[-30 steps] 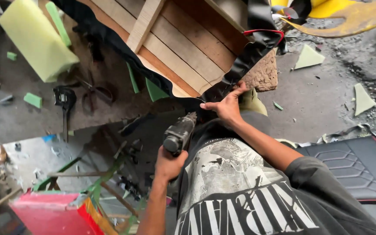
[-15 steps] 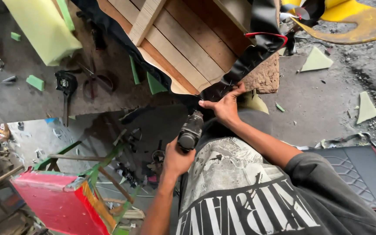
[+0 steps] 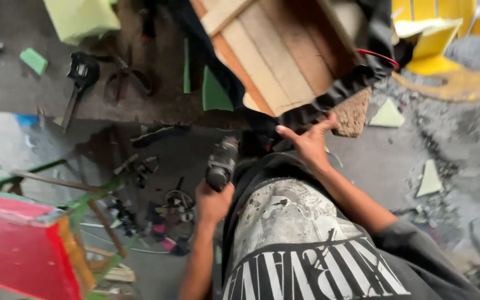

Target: Securing fabric edges to a wooden frame using a pneumatic stapler

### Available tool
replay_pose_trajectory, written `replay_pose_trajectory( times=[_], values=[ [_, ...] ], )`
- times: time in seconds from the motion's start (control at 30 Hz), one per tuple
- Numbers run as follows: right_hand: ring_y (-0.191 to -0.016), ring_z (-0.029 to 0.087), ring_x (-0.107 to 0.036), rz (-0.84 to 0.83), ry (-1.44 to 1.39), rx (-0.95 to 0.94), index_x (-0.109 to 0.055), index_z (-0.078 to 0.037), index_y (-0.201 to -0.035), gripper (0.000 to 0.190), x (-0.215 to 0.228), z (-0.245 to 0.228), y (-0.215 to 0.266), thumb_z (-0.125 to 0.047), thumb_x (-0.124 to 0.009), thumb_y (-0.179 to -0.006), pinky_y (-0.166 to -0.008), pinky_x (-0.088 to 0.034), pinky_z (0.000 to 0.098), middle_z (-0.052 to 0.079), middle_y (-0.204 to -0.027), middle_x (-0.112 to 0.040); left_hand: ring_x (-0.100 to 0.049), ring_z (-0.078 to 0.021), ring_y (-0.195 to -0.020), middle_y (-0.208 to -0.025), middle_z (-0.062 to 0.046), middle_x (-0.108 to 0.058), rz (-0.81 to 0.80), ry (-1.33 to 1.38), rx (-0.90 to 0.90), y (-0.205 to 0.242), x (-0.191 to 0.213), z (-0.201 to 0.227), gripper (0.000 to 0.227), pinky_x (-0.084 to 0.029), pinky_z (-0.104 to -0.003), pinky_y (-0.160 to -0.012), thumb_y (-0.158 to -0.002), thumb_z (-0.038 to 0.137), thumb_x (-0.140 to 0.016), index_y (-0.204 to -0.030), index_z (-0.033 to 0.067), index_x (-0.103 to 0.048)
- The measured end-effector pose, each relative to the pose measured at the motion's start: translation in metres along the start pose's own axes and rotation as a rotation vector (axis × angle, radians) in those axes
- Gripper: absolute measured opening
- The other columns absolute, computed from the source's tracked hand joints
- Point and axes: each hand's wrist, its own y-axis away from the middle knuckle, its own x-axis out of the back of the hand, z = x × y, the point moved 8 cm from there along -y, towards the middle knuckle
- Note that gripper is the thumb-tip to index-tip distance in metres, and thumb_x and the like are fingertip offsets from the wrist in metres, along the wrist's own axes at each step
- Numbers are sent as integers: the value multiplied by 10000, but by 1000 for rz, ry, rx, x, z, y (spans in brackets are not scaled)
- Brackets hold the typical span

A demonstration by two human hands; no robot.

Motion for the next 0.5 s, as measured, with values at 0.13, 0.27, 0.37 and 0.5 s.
replay_pose_trajectory(
  times=[0.13,0.27,0.37,0.5],
  values=[
    [-1190,499,-599,95,256,163,-227,-57,-1484,967,32,-45,19,-319,-949,-897,-985,-553,544,277,-1388,-427,-666,-502,-1149,-1170,-331,-700,67,-1,-177,-20,60,68,556,-501,-662,-878,-862,174,-623,-1387,-6,-594],
    [-1060,341,-659,138,456,536,-565,-66,-1356,572,11,-100,35,-331,-886,-963,-949,-545,397,127,-1228,-512,-518,-518,-1375,-1452,-416,-518,59,-53,-248,-73,88,112,658,-432,-608,-1167,-984,101,-509,-1571,-128,-320],
    [-948,368,-711,32,635,575,-657,-63,-1198,551,-66,-113,26,-439,-908,-884,-823,-585,456,136,-1096,-579,-675,-450,-1168,-1430,-323,-536,86,-207,-358,-144,82,116,673,-597,-556,-919,-1034,99,-535,-1621,-31,-232],
    [-914,325,-703,63,1000,666,-615,-119,-1025,630,-127,-87,8,-680,-839,-844,-774,-587,402,59,-1042,-566,-655,-512,-1191,-1398,-388,-499,112,-329,-512,-202,60,131,664,-613,-540,-908,-1029,56,-596,-1584,-89,-261]
  ],
)
